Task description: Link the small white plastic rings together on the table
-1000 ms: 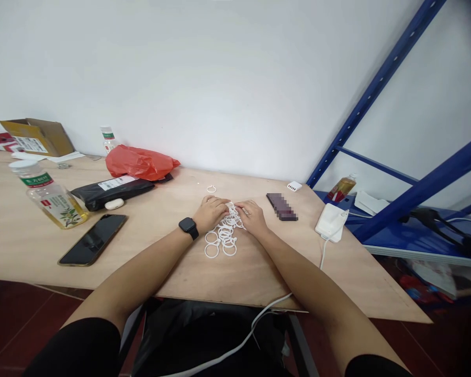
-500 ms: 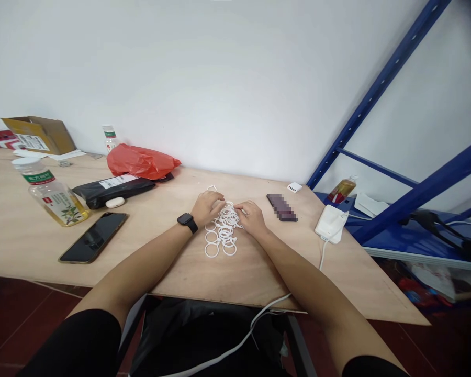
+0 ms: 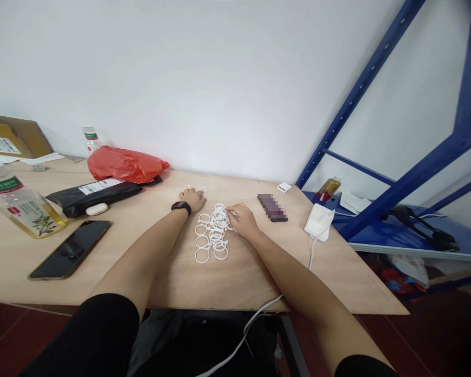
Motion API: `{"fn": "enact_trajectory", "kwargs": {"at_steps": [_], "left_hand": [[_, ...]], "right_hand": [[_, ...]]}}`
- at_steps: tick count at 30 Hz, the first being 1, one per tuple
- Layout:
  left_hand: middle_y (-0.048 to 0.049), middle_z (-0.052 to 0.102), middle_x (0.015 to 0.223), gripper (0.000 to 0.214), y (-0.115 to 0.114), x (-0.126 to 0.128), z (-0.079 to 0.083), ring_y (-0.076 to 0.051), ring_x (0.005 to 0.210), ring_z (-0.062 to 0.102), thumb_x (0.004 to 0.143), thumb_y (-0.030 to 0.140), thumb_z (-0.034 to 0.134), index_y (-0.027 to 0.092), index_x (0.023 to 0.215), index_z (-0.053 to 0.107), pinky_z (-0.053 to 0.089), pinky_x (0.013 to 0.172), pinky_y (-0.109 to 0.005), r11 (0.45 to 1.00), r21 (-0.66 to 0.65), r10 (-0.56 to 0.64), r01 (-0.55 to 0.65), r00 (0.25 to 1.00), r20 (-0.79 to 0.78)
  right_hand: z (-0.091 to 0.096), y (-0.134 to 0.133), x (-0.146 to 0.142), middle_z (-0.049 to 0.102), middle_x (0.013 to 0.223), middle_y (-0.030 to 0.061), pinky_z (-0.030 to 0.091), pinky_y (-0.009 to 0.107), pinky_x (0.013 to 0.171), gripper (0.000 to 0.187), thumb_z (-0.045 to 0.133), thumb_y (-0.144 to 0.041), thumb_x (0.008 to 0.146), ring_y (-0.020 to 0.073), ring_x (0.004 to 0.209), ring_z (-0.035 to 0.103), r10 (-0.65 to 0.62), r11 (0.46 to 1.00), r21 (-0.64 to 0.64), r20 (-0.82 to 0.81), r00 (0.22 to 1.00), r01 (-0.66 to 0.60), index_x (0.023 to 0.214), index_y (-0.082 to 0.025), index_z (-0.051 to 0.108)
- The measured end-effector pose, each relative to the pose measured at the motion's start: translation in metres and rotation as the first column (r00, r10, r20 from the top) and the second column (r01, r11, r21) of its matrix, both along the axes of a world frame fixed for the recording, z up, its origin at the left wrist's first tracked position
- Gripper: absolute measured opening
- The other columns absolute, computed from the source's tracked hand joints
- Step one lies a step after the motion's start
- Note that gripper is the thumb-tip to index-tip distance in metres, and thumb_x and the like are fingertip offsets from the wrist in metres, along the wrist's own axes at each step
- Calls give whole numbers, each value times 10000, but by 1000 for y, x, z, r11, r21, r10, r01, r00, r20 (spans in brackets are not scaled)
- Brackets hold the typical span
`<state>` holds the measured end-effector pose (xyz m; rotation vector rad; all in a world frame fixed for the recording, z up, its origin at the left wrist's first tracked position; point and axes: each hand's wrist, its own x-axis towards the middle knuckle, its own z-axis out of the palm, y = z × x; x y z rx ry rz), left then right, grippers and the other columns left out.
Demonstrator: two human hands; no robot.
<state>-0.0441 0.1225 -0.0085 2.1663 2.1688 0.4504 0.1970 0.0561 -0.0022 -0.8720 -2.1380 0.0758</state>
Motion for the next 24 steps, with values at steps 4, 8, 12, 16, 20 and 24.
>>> {"fn": "enact_trajectory", "kwargs": {"at_steps": [4, 8, 12, 16, 20, 24], "left_hand": [[-138, 658, 1196, 413, -3, -3, 6, -347, 1138, 539, 867, 497, 451, 241, 1083, 692, 261, 1013, -561, 999, 5, -33, 34, 999, -26], [-130, 716, 1045, 327, -19, -4, 15, -316, 1063, 583, 865, 427, 488, 198, 843, 721, 235, 1029, -532, 995, 55, -85, 87, 996, -41], [-78, 685, 1185, 279, -47, 4, 26, -267, 1137, 566, 912, 413, 495, 227, 897, 703, 275, 1030, -477, 943, 264, -232, 202, 969, 87], [-51, 649, 1265, 243, -78, 15, 36, -228, 1149, 575, 930, 429, 528, 243, 925, 683, 350, 1005, -431, 767, 415, -553, 489, 832, 44], [-58, 646, 1267, 216, -97, 21, 34, -213, 1110, 601, 941, 391, 525, 240, 937, 679, 415, 975, -413, 678, 436, -665, 593, 746, 20], [-63, 621, 1307, 180, -104, 23, 27, -216, 1168, 584, 935, 345, 537, 243, 996, 672, 421, 1005, -419, 672, 434, -680, 600, 732, 40]], "right_hand": [[-1, 2, 0, 739, 942, 42, 481, 363, 856, 149, 599, -158, 871, 215, 914, 628, -8, 999, -33, 23, 1000, 8, 949, -226, 707], [0, 1, -1, 735, 954, 47, 473, 373, 876, 129, 612, -172, 861, 219, 933, 628, -21, 998, -62, 37, 999, 23, 927, -223, 710], [2, -2, -3, 730, 999, 69, 479, 386, 906, 175, 587, -240, 891, 224, 971, 638, -54, 996, -81, -69, 996, 49, 1023, -215, 698], [3, -4, -5, 724, 1048, 89, 519, 367, 878, 302, 524, -327, 938, 212, 963, 665, -57, 985, -171, -259, 964, 12, 1182, -200, 647], [4, -6, -6, 732, 1037, 78, 547, 342, 826, 298, 523, -363, 938, 203, 922, 683, -27, 977, -207, -325, 945, -43, 1144, -208, 673], [7, -12, -9, 744, 963, 59, 553, 330, 815, 212, 563, -332, 917, 193, 877, 690, 8, 980, -186, -297, 955, -67, 1011, -225, 719]]}}
